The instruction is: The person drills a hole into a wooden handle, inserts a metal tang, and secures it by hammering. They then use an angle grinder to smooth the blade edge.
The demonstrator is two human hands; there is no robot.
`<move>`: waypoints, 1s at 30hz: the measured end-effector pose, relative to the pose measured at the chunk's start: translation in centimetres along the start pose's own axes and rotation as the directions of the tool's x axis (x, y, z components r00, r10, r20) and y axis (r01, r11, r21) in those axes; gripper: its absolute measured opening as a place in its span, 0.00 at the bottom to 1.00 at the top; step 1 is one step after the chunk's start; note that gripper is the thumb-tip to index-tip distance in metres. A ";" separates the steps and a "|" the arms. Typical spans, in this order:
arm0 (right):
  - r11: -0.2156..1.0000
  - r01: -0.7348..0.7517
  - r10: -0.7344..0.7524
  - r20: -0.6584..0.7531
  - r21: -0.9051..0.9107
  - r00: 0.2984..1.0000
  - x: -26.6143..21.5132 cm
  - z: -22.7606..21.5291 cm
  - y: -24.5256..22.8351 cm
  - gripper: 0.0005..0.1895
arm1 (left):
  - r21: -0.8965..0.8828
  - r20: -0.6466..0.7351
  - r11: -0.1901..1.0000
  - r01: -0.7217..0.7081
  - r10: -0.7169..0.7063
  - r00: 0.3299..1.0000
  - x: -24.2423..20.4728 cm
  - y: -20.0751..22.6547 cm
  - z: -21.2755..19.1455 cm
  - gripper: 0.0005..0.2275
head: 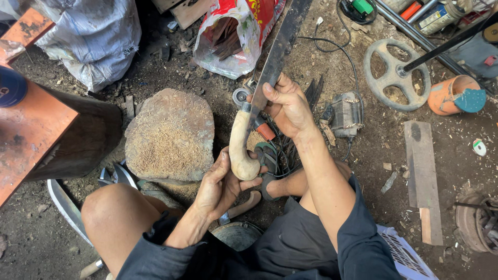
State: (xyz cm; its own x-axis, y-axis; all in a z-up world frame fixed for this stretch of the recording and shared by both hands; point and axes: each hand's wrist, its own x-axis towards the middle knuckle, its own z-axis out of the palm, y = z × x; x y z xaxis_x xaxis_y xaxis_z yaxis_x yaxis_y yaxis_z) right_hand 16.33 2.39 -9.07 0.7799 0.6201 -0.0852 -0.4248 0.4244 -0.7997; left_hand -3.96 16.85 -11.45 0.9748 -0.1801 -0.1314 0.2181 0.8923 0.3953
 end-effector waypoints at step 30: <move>0.988 -0.091 0.090 -0.016 -0.124 0.996 0.9 0.0 0.6 0.10 | -0.023 0.012 1.000 0.013 -0.013 1.000 -1.0 -0.3 0.4 0.19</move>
State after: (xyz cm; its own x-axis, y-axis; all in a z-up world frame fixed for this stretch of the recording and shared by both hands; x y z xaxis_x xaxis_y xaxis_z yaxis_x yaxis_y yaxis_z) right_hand 16.76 3.21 -9.64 0.7460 0.6448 -0.1664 -0.4336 0.2806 -0.8563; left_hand -5.00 16.56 -11.08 0.9725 -0.1961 -0.1258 0.2295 0.8991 0.3728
